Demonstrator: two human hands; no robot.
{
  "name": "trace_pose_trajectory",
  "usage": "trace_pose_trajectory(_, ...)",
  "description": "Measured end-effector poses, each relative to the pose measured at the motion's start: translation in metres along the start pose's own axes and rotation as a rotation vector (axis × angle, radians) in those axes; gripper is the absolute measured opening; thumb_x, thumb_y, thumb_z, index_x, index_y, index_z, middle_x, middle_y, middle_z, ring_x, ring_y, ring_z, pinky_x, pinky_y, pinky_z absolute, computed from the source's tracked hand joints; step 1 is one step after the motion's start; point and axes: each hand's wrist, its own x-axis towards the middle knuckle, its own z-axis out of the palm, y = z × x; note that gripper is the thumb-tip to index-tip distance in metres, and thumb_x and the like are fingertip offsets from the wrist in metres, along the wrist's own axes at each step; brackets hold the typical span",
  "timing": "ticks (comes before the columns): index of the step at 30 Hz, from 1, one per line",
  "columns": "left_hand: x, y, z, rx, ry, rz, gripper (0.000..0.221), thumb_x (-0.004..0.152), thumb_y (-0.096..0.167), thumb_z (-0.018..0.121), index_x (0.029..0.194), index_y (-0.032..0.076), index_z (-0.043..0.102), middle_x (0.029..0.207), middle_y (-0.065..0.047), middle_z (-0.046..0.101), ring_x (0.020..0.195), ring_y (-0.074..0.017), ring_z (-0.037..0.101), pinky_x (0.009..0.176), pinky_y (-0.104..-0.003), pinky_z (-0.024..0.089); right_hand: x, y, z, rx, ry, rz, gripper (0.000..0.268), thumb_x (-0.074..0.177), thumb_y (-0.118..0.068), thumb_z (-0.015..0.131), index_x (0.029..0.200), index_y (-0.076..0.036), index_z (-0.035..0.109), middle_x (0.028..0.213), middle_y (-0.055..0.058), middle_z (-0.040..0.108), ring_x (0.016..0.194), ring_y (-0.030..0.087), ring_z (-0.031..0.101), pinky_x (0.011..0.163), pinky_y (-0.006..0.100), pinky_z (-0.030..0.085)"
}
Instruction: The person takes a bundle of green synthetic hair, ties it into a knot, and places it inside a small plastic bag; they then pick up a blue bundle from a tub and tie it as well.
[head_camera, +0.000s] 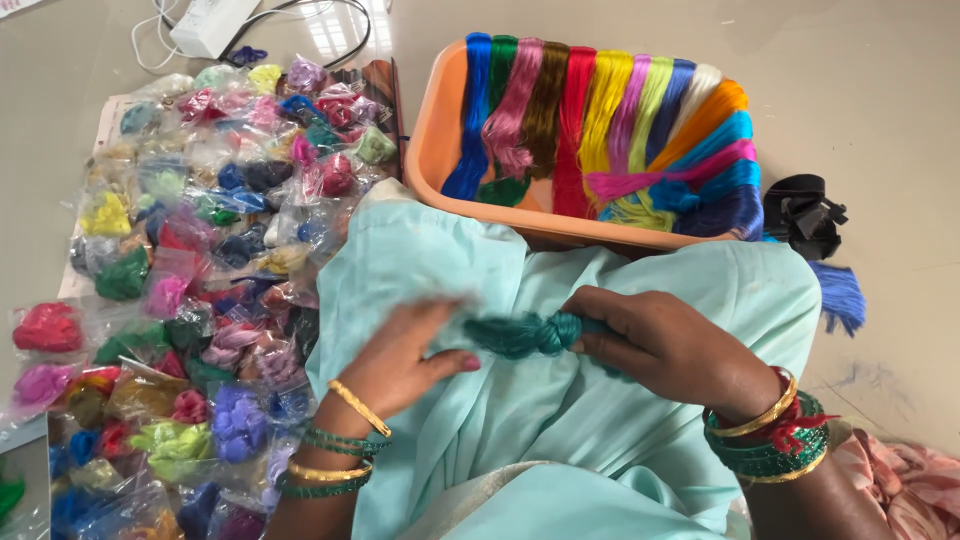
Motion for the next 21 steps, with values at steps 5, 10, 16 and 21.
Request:
trace_pose_trajectory(5, 0.008, 0.077, -0.008, 0.067, 0.415, 0.702, 0.098, 0.077, 0.032, 0.082, 0.155, 0.011, 0.026, 0.132, -0.031, 0.059, 0.121, -0.0454, 0.057, 0.099, -0.051, 0.045, 0.004, -0.01, 0.003, -0.32, 0.02, -0.272, 0.02, 0.088, -0.02, 0.067, 0.103, -0.008, 0.063, 0.08, 0.014, 0.069, 0.077, 0.037, 0.066, 0.061, 0.049, 0.048)
trace_pose_trajectory(10, 0.027, 0.065, 0.031, -0.296, 0.033, 0.056, 0.061, 0.09, 0.025, 0.076, 0.143, 0.014, 0.048, 0.095, -0.008, 0.075, 0.08, -0.0239, 0.072, 0.074, -0.037, 0.057, 0.006, -0.014, -0.001, -0.299, 0.077, -0.277, 0.018, 0.087, -0.02, 0.068, 0.098, -0.008, 0.061, 0.078, 0.013, 0.069, 0.076, 0.038, 0.066, 0.061, 0.048, 0.048)
trace_pose_trajectory(16, 0.025, 0.032, 0.042, -0.355, 0.178, 0.082, 0.023, 0.102, 0.023, 0.07, 0.111, 0.002, 0.067, 0.085, -0.01, 0.064, 0.074, -0.0195, 0.055, 0.071, -0.034, 0.051, 0.001, 0.001, 0.013, -0.042, 0.187, -0.133, 0.016, 0.094, -0.019, 0.068, 0.1, -0.006, 0.062, 0.068, 0.012, 0.059, 0.064, 0.027, 0.057, 0.055, 0.04, 0.046)
trace_pose_trajectory(21, 0.046, 0.031, 0.054, -0.82, 0.589, 0.296, 0.037, 0.11, 0.032, 0.059, 0.134, 0.004, 0.059, 0.105, -0.003, 0.063, 0.091, -0.0124, 0.052, 0.081, -0.028, 0.047, 0.012, 0.028, 0.051, 0.555, 0.072, -0.101, 0.012, 0.098, -0.014, 0.061, 0.107, -0.005, 0.062, 0.081, -0.001, 0.063, 0.071, 0.006, 0.06, 0.064, 0.025, 0.052)
